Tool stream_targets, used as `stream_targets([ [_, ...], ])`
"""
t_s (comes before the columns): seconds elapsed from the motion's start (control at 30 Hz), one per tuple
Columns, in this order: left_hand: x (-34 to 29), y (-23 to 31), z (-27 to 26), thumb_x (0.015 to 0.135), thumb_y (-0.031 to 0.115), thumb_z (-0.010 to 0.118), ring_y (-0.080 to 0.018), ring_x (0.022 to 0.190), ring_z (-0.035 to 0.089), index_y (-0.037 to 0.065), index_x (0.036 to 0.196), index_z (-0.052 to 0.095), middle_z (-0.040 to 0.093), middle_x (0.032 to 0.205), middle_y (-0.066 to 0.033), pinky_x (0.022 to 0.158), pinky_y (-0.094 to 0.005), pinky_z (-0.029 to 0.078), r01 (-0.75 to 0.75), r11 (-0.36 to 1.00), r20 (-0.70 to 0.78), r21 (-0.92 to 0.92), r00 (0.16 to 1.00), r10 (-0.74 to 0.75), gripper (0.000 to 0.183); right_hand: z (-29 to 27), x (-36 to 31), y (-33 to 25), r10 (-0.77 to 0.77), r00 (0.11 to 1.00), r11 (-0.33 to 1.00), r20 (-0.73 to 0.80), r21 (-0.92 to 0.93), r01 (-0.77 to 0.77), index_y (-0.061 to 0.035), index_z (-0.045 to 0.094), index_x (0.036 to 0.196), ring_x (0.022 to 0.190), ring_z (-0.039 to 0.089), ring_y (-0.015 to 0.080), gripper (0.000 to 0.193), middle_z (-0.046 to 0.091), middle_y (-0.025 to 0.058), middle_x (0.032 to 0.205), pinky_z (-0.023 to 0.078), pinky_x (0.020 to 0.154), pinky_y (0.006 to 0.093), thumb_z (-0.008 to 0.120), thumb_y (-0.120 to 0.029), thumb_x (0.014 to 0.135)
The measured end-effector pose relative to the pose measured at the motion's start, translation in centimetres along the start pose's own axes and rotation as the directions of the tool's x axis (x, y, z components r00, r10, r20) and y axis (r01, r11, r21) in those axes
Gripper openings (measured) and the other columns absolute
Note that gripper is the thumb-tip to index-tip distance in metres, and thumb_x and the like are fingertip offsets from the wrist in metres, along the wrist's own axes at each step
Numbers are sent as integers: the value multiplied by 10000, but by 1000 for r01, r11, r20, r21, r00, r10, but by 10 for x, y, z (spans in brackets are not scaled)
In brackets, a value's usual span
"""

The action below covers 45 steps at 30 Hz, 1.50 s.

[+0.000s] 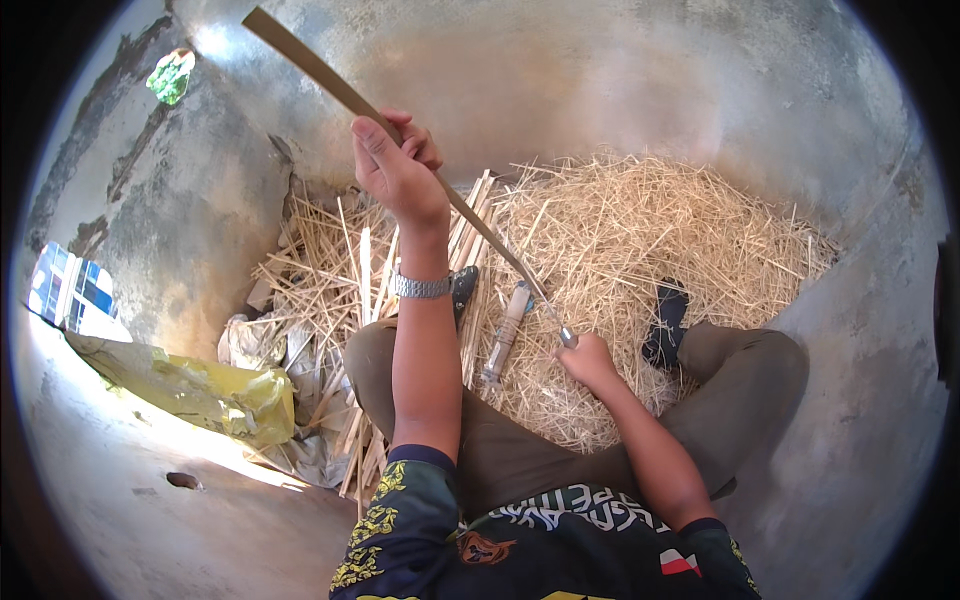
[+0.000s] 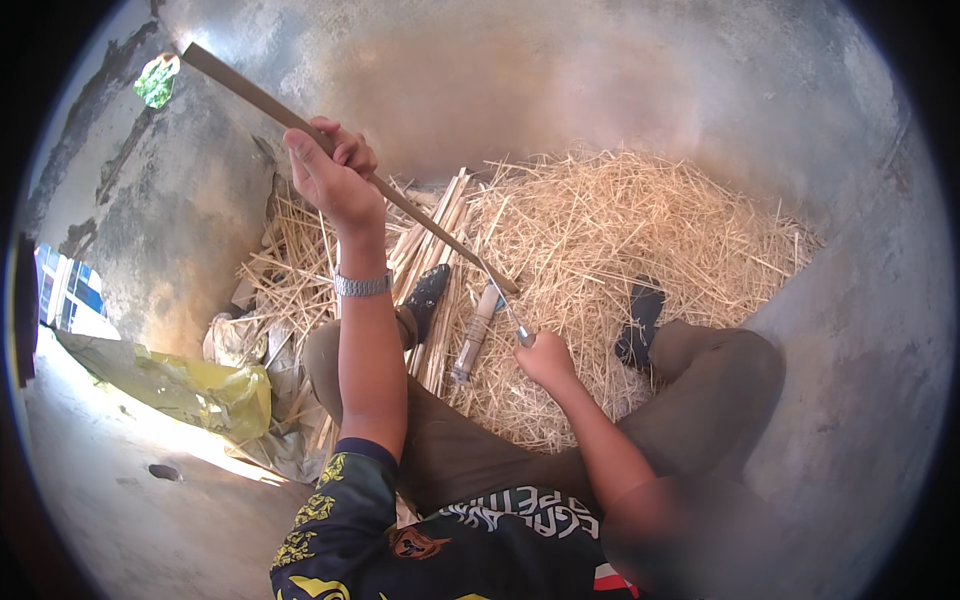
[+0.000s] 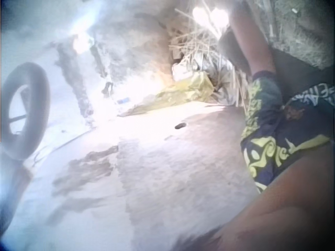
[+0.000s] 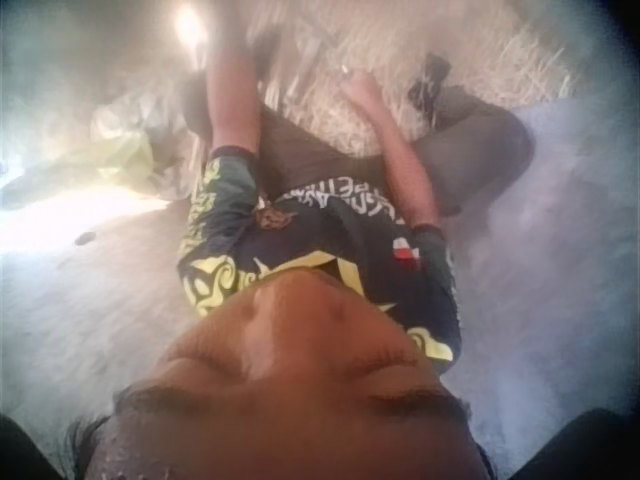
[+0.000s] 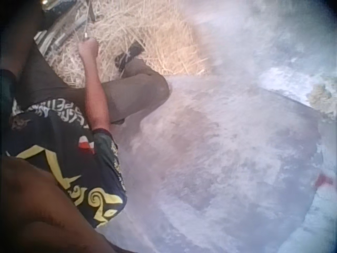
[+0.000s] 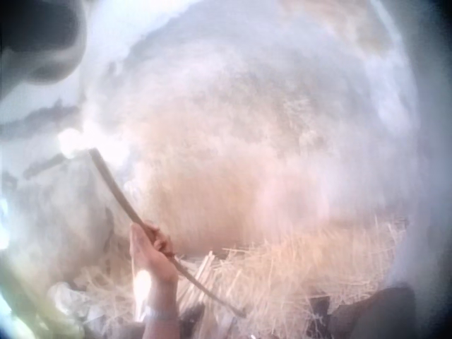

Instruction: The person sits cross-legged on a concrete floor and uses a machete to split long bamboo strips into thinner slats. They hold the bamboo with their left hand and strike it with the machete in their right hand, creating a pile of processed bamboo pieces.

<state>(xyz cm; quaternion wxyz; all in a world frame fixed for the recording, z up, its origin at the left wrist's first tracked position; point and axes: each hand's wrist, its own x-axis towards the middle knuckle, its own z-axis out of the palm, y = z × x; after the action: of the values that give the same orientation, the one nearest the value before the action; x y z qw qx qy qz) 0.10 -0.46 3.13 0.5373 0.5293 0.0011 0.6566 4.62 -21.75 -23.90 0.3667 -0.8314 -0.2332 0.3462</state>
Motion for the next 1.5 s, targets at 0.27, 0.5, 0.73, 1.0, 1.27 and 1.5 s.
stream_targets([
  [0.27,4,1,-5,1039,620,424,-63,494,322,79,934,499,344,633,30,449,-239,234,-48,998,-31,33,998,49,556,24,-10,-7,-278,928,890,-249,296,346,2,618,759,535,531,244,302,607,96,619,452,598,403,702,-264,873],
  [0.5,-3,2,0,1049,600,416,-62,504,337,68,947,504,351,639,27,456,-233,264,-36,999,17,23,999,35,549,35,24,50,118,988,991,-96,-50,-124,21,612,742,602,638,272,269,644,143,662,493,606,416,659,-232,821],
  [0.73,-7,3,7,1066,571,399,-59,508,355,59,953,519,378,640,22,460,-228,269,-38,999,45,24,998,36,538,47,27,59,148,988,939,53,306,-158,-21,559,690,399,516,175,234,553,80,547,413,393,354,664,-160,847],
  [1.0,-7,4,6,1072,565,392,-57,505,349,67,956,522,383,636,21,465,-228,263,-29,999,24,30,999,28,528,44,17,44,187,971,885,148,403,-232,-58,523,737,378,448,147,205,471,28,506,370,365,327,655,-135,875],
  [1.27,-3,3,2,1078,552,385,-58,494,331,70,953,513,361,644,25,463,-234,251,-46,999,62,19,997,45,514,3,39,38,212,784,633,583,530,-565,-59,534,755,388,470,177,208,525,41,562,419,422,349,656,-169,883],
  [1.5,-1,-1,-4,1069,573,387,-62,489,329,66,960,509,350,633,25,452,-240,253,-94,993,-6,66,996,94,533,42,10,27,-2,994,999,-110,47,8,22,613,702,564,645,256,301,621,142,613,508,584,417,674,-243,831],
])
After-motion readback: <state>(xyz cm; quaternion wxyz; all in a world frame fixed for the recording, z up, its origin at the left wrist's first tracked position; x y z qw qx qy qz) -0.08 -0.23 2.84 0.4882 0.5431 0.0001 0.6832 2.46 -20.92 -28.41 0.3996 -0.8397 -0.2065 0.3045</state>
